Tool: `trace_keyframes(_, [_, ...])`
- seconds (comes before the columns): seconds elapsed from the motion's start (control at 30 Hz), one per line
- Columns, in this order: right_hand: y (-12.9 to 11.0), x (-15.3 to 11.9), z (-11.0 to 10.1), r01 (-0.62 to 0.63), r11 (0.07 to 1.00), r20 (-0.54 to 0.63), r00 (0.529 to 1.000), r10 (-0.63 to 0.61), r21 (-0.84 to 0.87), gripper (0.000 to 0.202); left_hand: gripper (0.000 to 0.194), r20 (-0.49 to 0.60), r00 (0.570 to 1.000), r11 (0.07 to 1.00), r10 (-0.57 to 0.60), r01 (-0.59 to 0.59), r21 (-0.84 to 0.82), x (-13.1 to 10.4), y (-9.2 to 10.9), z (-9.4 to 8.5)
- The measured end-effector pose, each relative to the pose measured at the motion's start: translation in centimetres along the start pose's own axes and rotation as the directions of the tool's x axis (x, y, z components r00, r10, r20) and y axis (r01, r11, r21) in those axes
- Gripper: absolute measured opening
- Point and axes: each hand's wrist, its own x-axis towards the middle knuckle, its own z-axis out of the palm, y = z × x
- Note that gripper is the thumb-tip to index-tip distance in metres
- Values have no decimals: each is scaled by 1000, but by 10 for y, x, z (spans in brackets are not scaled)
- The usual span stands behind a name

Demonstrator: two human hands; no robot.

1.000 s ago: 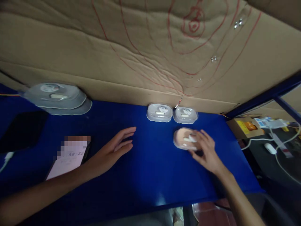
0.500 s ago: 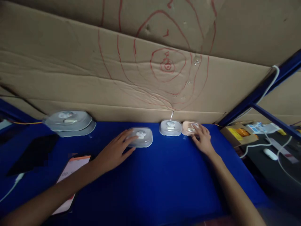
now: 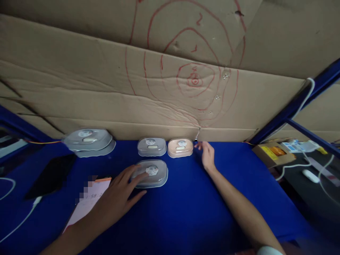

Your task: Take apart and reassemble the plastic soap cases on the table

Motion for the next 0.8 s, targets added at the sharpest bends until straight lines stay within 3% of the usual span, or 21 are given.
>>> trace_keyframes(0.17, [18, 25, 9, -104, 994, 66, 993, 102, 30, 79, 41, -28, 999, 998, 31, -30, 49, 0, 3, 2])
trace_keyframes(0.37, [23, 50, 31, -125, 990, 151, 980, 133, -59, 82, 42, -21, 997, 993, 69, -66, 100, -1, 2, 3])
trace_keyframes(0.43, [25, 55, 41, -121, 989, 188, 973, 136, -87, 75, 42, -25, 997, 993, 69, -67, 97, -1, 2, 5])
trace_keyframes(0.57, [28, 60, 51, -121, 985, 233, 961, 147, -123, 38, 43, -34, 997, 993, 76, -72, 94, -2, 1, 10])
trace_keyframes(0.8, [31, 62, 49, -136, 982, 250, 954, 166, -132, 37, 46, -27, 996, 993, 82, -79, 86, -3, 0, 13])
